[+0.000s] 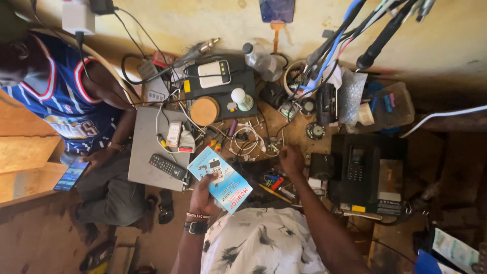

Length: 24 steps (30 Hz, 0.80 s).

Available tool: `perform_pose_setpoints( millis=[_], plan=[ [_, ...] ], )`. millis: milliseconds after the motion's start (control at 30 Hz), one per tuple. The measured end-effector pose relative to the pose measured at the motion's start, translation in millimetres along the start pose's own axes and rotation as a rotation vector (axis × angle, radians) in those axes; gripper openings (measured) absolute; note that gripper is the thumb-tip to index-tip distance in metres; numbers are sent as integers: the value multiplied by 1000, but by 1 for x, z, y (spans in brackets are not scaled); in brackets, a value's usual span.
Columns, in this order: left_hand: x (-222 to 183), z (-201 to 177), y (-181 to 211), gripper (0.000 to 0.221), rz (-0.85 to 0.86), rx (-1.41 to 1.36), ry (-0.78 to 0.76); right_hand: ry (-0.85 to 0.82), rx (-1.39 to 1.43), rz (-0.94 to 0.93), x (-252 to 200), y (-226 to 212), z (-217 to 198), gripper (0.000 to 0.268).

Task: Searching for and inspecting small electronic components on a cluttered repair workbench

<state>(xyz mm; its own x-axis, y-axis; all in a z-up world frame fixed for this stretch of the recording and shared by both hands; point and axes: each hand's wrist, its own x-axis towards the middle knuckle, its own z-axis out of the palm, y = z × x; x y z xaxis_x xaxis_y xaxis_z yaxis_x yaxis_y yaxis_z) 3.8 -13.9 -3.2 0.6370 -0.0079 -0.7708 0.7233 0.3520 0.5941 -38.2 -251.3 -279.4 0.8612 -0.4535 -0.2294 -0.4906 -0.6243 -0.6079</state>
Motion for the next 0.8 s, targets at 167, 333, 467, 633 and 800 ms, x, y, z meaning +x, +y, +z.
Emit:
perform_pose_setpoints(
  millis=[167,333,467,633,800],
  plan=[
    [-7,12,2,16,-1,-20,36,56,-249,-156,-6,-25,-9,12],
    [-8,24,5,15,-15,-111,90,-42,222,-33,12,40,28,17],
    [-2,23,-2,16,-33,-147,89,-184,888,371,7,102,59,24],
    [24,22,-17,19,-89,-77,52,-181,826,421,9,140,67,20],
    [54,10,-37,27,-60,-51,2,-162,665,416,38,111,54,15]
  ],
)
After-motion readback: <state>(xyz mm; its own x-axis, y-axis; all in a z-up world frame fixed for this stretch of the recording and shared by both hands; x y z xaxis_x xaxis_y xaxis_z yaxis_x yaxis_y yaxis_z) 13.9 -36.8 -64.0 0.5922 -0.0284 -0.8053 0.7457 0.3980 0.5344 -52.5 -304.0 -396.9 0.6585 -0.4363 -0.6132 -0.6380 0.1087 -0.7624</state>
